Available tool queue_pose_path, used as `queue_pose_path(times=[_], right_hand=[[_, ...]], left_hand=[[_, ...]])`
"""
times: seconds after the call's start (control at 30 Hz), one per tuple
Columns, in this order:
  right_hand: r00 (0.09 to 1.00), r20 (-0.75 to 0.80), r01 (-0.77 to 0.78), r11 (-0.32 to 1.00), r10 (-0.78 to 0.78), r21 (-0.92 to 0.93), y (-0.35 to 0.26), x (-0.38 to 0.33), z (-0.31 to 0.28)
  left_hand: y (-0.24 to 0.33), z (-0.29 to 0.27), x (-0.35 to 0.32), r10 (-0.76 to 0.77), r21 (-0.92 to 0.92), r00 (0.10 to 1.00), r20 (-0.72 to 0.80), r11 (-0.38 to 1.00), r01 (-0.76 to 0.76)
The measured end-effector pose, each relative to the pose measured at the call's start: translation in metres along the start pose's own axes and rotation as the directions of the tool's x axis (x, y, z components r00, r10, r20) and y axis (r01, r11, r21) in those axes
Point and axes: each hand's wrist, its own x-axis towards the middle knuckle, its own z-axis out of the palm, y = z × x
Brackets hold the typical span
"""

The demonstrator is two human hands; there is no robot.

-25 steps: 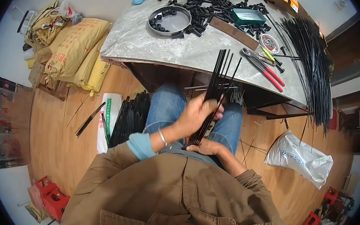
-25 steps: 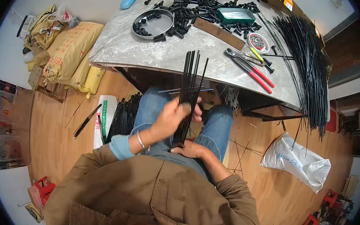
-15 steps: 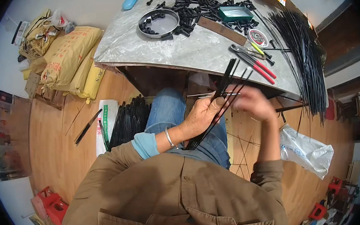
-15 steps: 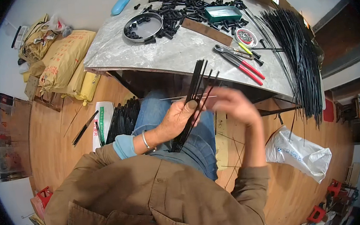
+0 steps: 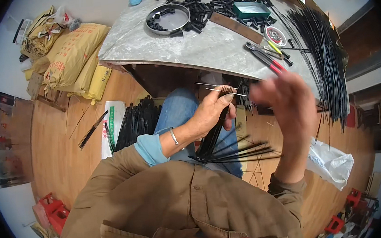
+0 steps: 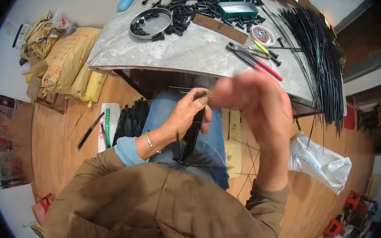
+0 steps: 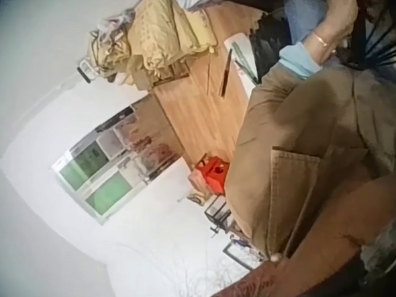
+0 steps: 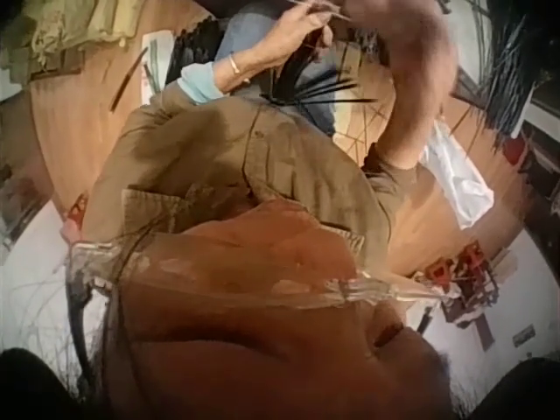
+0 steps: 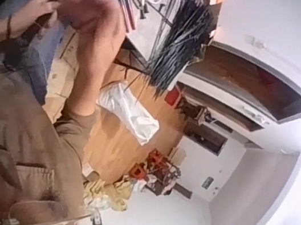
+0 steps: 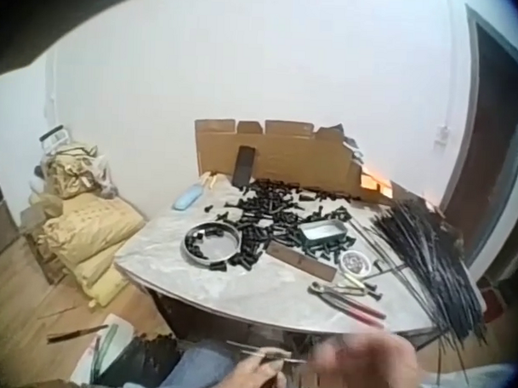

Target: Assembling black plastic components by securing rods to a circular frame using cable ties and trimming the excess with pliers.

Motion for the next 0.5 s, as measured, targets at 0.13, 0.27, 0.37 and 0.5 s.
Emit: queue_pose_path(times=[0.13, 0.27, 0.37, 0.5], right_hand=[[0.926, -0.255, -0.376, 0.749, 0.279, -0.546, 0.042, 0.006, -0.053], [0.924, -0.214, -0.376, 0.651, 0.317, -0.660, 0.051, 0.005, -0.055], [0.950, -0.179, -0.308, 0.656, 0.257, -0.689, 0.054, 0.003, -0.060], [0.927, -0.237, -0.374, 0.656, 0.291, -0.656, 0.056, -0.006, -0.075]], left_hand=[[0.011, 0.008, -0.007, -0.047, 0.010, 0.995, 0.084, 0.999, 0.046], [0.016, 0.015, -0.007, -0.116, 0.012, 0.989, 0.090, 0.993, 0.116], [0.017, 0.017, -0.006, -0.129, 0.030, 0.988, 0.091, 0.992, 0.126], [0.015, 0.016, -0.007, -0.106, 0.015, 0.991, 0.087, 0.994, 0.105]])
